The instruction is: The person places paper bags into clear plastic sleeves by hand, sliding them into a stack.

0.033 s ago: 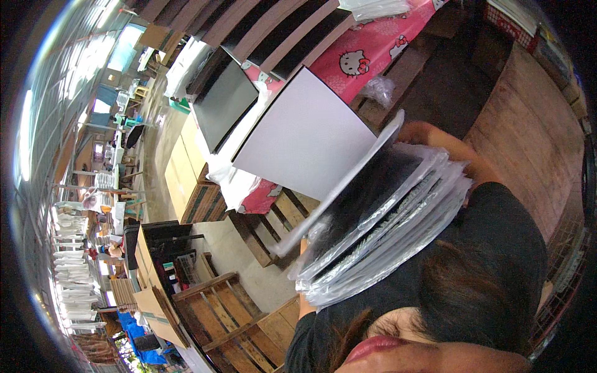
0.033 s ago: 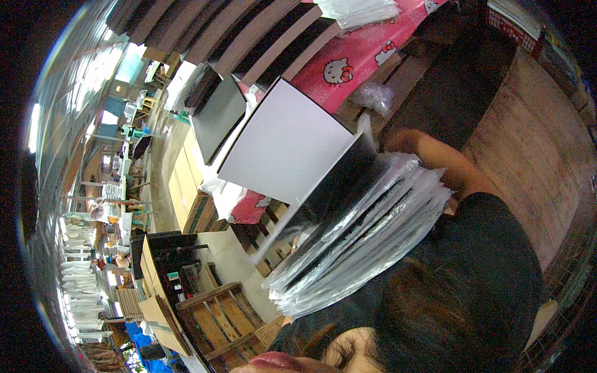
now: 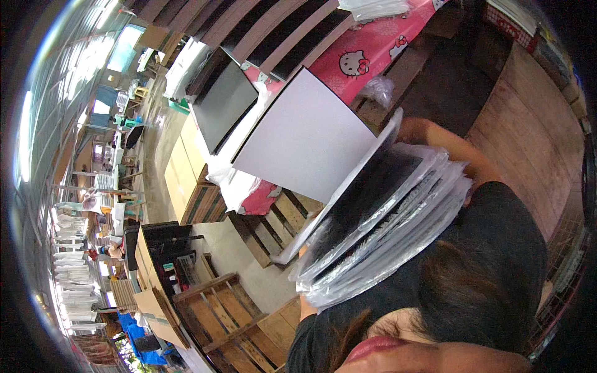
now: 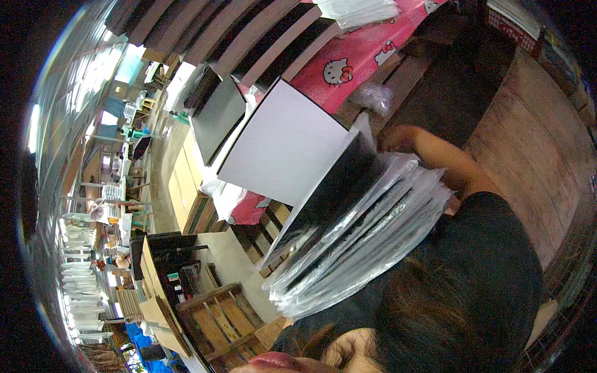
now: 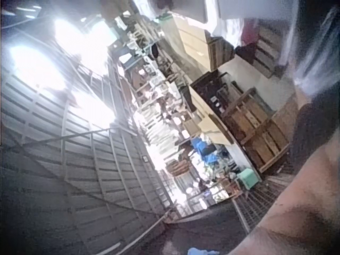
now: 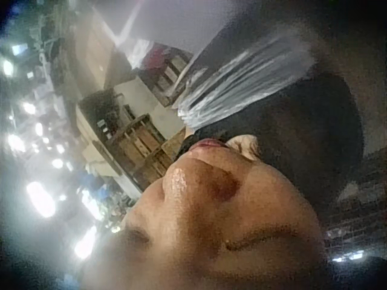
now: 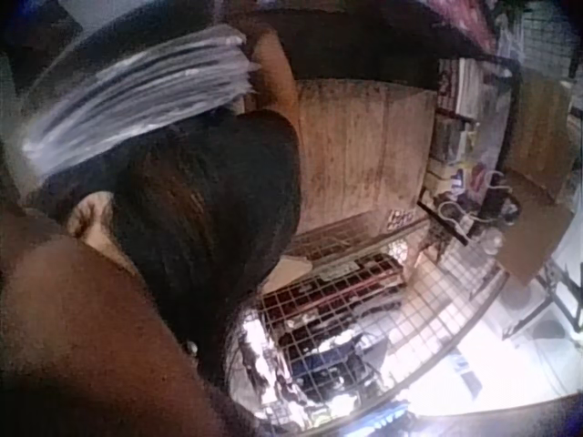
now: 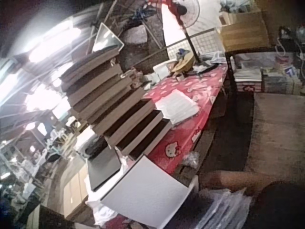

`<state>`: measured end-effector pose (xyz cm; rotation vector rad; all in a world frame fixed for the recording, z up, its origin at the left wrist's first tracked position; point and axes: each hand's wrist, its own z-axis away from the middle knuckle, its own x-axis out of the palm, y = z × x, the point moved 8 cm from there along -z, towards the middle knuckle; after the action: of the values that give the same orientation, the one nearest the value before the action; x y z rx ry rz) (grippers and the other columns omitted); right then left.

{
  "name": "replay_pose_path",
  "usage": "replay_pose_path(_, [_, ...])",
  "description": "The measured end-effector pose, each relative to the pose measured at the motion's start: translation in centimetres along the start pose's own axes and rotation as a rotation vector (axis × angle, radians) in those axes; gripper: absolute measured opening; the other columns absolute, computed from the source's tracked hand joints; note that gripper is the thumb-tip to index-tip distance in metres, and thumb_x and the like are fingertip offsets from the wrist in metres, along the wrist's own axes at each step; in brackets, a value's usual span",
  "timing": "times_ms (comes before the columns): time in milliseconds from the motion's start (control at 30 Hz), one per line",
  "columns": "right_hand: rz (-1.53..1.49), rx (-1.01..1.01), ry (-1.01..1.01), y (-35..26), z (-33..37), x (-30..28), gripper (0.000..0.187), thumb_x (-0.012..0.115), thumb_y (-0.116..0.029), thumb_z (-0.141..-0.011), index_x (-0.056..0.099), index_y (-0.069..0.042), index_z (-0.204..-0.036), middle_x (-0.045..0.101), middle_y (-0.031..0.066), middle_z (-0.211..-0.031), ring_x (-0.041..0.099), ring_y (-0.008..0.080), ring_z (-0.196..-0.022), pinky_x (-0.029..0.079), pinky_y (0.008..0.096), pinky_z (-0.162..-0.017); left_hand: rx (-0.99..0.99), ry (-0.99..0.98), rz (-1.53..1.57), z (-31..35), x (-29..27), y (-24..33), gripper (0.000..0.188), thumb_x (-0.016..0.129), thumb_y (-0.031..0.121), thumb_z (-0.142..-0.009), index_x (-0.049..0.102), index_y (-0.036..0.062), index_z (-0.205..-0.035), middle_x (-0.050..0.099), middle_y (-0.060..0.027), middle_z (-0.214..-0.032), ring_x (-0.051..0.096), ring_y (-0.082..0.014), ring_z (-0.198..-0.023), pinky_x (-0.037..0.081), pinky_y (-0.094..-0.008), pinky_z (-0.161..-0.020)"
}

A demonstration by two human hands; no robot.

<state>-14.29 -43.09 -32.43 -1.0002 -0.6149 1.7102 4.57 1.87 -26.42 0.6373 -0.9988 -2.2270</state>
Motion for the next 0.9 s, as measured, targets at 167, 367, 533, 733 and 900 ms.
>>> replay_pose_path(167, [-0.329,-0.463,-0.392,-24.4,14.3,-0.3,0.041,0.057,-0.037,-0.088,0.062,-0.002,-0.107,0.062,0.0123,-0.107,0.054,0.0233,-0.101,0.042,0.0362,-0.087,0.373,0.393,0.431,7.2,-11.6,4.8,0.031,0.064,0.009,-0.081,0.054,0.0041,-0.11,0.056,-0.0014,-0.094,0.052,-0.0081,-0.079,0.042,-0.0201,-0.068])
replay_pose_path(367, [0.352,-0.263,-0.71,-15.6,8.4,9.0,0.054,0.053,-0.043,-0.089,0.052,-0.002,-0.124,0.057,0.0163,-0.119,0.053,0.0249,-0.108,0.039,0.036,-0.092,0.871,0.381,0.324,19.6,-3.2,23.9,0.04,0.065,-0.001,-0.075,0.053,0.0031,-0.113,0.053,-0.0031,-0.102,0.051,-0.0126,-0.089,0.043,-0.0251,-0.079])
replay_pose_path(533, [0.3,-0.886,-0.01,-32.5,8.3,3.5,0.052,0.057,-0.035,-0.087,0.047,-0.004,-0.127,0.059,0.0223,-0.11,0.058,0.0305,-0.099,0.044,0.0384,-0.088,0.992,0.132,0.217,19.2,4.2,29.5,0.038,0.065,0.004,-0.069,0.055,0.0009,-0.106,0.056,-0.0082,-0.103,0.054,-0.0192,-0.096,0.041,-0.0299,-0.088])
replay_pose_path(733, [0.094,-0.876,0.178,-42.1,14.7,0.3,0.047,0.072,-0.014,-0.074,0.057,-0.008,-0.118,0.061,0.0058,-0.092,0.057,0.0163,-0.086,0.044,0.0313,-0.076,0.963,0.064,0.325,17.5,8.7,32.1,0.044,0.062,-0.002,-0.076,0.049,-0.0017,-0.118,0.056,-0.0149,-0.113,0.054,-0.0237,-0.106,0.044,-0.0367,-0.092])
replay_pose_path(900, [-0.044,-1.18,0.246,-42.3,15.1,-1.5,0.024,0.072,-0.019,-0.076,0.065,-0.005,-0.094,0.057,0.0016,-0.072,0.052,0.0124,-0.067,0.043,0.0278,-0.067,0.858,0.085,0.377,16.7,9.0,31.9,0.055,0.063,-0.003,-0.077,0.041,-0.0023,-0.128,0.058,-0.0202,-0.11,0.059,-0.0227,-0.1,0.052,-0.0344,-0.083])
